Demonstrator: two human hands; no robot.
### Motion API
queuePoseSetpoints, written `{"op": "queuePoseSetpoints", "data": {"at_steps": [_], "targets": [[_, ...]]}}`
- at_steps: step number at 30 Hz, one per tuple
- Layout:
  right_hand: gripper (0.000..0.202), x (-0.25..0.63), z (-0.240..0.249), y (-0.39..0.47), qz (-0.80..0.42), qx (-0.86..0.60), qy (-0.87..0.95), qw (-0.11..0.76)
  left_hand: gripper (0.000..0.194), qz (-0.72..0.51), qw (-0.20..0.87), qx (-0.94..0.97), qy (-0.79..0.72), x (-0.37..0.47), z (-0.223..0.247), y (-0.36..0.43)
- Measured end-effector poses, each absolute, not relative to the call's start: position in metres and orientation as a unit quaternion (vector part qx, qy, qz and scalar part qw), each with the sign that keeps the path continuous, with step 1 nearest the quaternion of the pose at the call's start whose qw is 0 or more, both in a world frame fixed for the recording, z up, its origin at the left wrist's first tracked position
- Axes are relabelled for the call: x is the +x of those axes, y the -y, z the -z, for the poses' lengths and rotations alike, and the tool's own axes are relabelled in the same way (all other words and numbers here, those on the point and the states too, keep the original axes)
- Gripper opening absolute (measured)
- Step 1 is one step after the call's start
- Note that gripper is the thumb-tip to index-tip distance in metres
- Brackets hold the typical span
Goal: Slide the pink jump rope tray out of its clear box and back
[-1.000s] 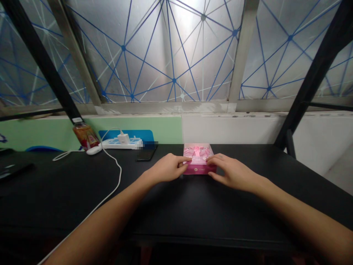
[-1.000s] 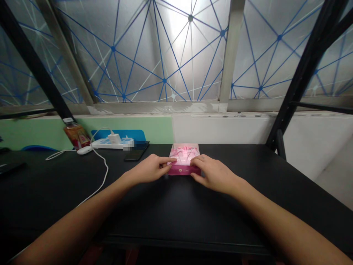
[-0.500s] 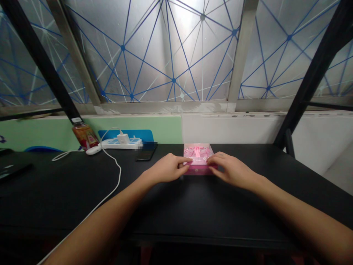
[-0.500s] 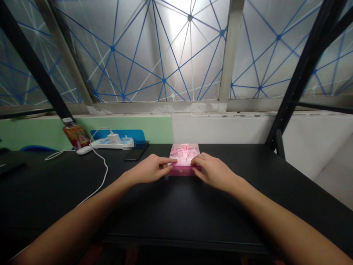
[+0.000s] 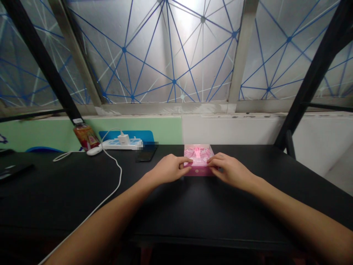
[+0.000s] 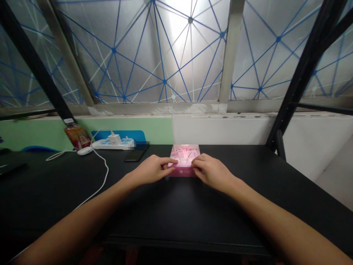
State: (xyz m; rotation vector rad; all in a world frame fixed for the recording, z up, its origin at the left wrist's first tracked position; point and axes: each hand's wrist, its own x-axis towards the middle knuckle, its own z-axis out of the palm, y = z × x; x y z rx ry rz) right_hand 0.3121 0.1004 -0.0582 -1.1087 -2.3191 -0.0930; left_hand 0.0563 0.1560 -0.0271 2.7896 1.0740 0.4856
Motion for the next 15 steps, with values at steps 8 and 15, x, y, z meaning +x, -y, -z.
{"op": "queuePoseSetpoints", "data": {"at_steps": [8, 15], "targets": [[0.022, 0.3134, 0.0558, -0.1013, 0.008, -0.407, 0.866, 0.289, 0.032, -0.166, 0.070, 0.920, -0.347, 0.0554, 0.0250, -0.1544], [0.024, 0.3119, 0.0561, -0.1006, -0.003, -0.410, 0.861, 0.302, 0.028, -0.173, 0.047, 0.918, -0.353, 0.0558, 0.0226, -0.1503]]}}
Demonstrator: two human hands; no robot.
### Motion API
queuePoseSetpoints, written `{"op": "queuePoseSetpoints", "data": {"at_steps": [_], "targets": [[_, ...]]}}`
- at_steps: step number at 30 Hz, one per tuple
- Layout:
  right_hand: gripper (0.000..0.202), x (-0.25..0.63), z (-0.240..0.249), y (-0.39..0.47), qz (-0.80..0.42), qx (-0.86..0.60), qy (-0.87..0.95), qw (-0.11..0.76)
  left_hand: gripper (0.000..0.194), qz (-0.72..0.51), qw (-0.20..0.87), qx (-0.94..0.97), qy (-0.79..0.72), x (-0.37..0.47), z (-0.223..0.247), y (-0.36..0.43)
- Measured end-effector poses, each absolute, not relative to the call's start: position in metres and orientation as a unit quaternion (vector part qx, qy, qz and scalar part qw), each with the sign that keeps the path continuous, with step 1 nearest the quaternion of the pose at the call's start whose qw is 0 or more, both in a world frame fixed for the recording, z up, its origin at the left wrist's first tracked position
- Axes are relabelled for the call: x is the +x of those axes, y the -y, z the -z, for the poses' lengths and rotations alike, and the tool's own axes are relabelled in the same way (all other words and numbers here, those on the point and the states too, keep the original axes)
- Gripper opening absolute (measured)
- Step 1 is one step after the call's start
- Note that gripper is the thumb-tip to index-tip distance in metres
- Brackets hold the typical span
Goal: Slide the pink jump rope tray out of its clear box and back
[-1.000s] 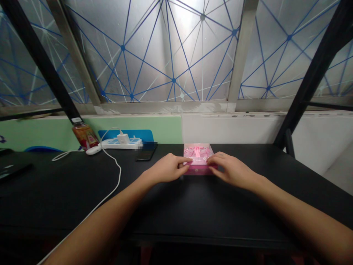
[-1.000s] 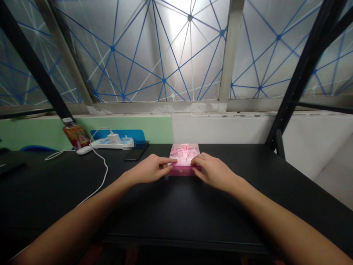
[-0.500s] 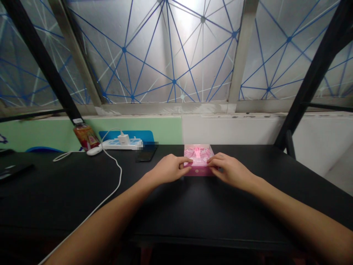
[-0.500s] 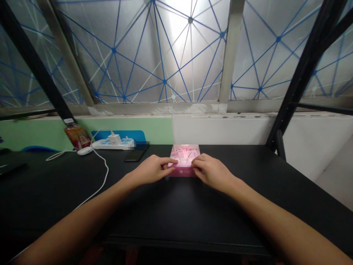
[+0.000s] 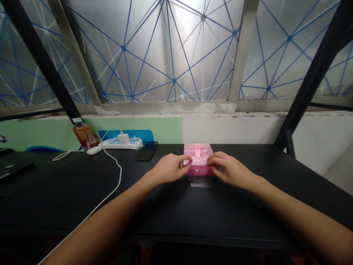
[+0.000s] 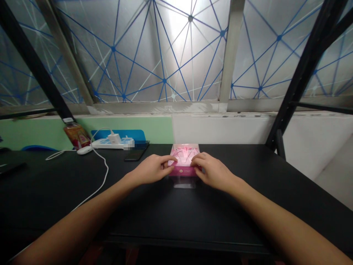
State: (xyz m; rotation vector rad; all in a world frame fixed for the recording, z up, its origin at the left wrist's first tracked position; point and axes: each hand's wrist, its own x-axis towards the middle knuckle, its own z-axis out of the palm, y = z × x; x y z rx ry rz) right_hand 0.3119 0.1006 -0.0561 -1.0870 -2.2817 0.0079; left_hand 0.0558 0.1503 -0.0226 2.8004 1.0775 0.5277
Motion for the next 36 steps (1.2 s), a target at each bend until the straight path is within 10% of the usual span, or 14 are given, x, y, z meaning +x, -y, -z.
{"op": "queuePoseSetpoints", "data": {"at_steps": [36], "targets": [[0.028, 0.315, 0.043, -0.089, 0.051, -0.454, 0.864, 0.212, 0.049, -0.156, 0.127, 0.917, -0.345, 0.053, 0.010, -0.151]]}}
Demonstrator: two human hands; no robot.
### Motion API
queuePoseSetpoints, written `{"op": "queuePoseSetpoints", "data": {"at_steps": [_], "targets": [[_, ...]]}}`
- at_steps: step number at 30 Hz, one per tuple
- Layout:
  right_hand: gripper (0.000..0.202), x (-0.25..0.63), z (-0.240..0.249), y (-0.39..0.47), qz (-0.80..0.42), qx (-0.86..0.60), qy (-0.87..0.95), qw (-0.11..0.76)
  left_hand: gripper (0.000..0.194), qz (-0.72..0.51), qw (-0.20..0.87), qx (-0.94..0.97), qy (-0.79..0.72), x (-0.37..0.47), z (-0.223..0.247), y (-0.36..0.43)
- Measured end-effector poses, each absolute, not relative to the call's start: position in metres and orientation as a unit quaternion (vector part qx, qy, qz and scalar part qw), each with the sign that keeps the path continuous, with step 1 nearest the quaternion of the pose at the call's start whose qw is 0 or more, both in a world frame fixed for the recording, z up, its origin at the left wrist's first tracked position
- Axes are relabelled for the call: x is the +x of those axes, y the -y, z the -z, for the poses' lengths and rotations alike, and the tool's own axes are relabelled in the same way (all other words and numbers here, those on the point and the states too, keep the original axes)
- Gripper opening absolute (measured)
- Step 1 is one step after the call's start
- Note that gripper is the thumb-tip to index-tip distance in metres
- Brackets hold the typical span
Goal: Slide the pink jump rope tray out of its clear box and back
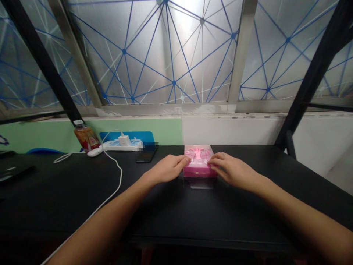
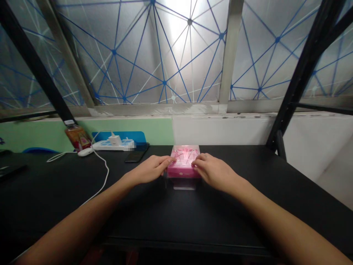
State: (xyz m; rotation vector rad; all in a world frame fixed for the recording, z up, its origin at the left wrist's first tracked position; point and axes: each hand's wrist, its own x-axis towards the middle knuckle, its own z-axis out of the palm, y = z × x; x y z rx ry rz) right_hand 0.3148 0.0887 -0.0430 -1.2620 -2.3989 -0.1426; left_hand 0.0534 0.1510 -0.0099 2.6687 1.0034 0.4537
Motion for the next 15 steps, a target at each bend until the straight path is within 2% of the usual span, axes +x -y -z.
{"op": "queuePoseSetpoints", "data": {"at_steps": [15], "targets": [[0.024, 0.3152, 0.0474, -0.0941, 0.064, -0.450, 0.863, 0.221, 0.045, -0.153, 0.105, 0.919, -0.349, 0.0529, 0.0159, -0.1542]]}}
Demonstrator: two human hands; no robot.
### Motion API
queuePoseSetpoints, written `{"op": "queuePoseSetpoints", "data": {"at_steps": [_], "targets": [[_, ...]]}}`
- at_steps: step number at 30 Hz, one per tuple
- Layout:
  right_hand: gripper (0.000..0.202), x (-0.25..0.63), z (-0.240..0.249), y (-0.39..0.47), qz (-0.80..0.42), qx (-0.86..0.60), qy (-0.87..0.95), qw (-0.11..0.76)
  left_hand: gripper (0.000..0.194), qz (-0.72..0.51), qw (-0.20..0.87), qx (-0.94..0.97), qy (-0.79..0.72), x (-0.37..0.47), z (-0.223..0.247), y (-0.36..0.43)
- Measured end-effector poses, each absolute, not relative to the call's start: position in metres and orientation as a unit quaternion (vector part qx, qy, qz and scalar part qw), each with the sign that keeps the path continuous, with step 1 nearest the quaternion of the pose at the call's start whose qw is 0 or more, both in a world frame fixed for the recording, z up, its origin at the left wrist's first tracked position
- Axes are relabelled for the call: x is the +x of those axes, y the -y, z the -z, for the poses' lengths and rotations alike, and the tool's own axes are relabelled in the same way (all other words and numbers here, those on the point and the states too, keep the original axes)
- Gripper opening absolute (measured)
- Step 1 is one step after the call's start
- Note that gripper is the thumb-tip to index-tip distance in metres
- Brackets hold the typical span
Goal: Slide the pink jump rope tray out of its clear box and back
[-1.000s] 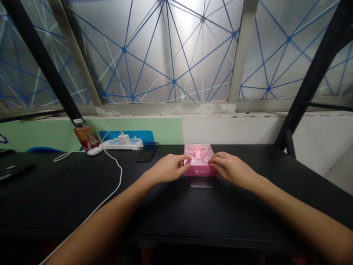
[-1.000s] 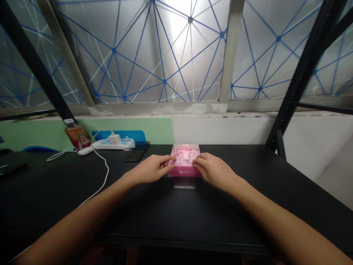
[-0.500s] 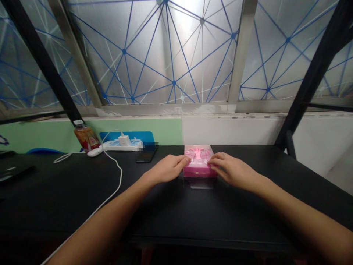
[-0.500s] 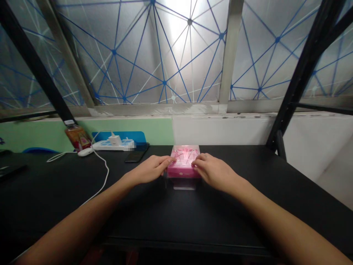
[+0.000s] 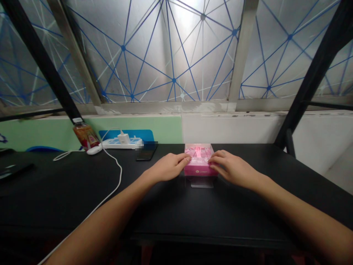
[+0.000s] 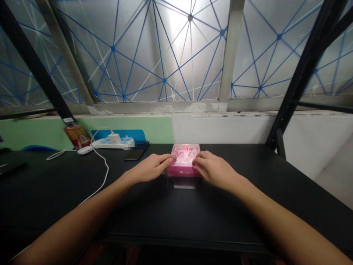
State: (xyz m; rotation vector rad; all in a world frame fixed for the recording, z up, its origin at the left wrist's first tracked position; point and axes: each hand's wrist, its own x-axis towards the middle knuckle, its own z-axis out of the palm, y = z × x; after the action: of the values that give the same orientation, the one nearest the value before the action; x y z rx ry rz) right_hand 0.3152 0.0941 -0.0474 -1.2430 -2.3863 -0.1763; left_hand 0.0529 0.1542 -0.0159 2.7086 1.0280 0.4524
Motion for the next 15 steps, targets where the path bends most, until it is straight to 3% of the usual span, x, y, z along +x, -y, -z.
{"op": "queuePoseSetpoints", "data": {"at_steps": [15], "targets": [[0.026, 0.3117, 0.0508, -0.0962, 0.047, -0.459, 0.842, 0.279, 0.044, -0.145, 0.083, 0.925, -0.340, 0.0485, 0.0169, -0.1550]]}}
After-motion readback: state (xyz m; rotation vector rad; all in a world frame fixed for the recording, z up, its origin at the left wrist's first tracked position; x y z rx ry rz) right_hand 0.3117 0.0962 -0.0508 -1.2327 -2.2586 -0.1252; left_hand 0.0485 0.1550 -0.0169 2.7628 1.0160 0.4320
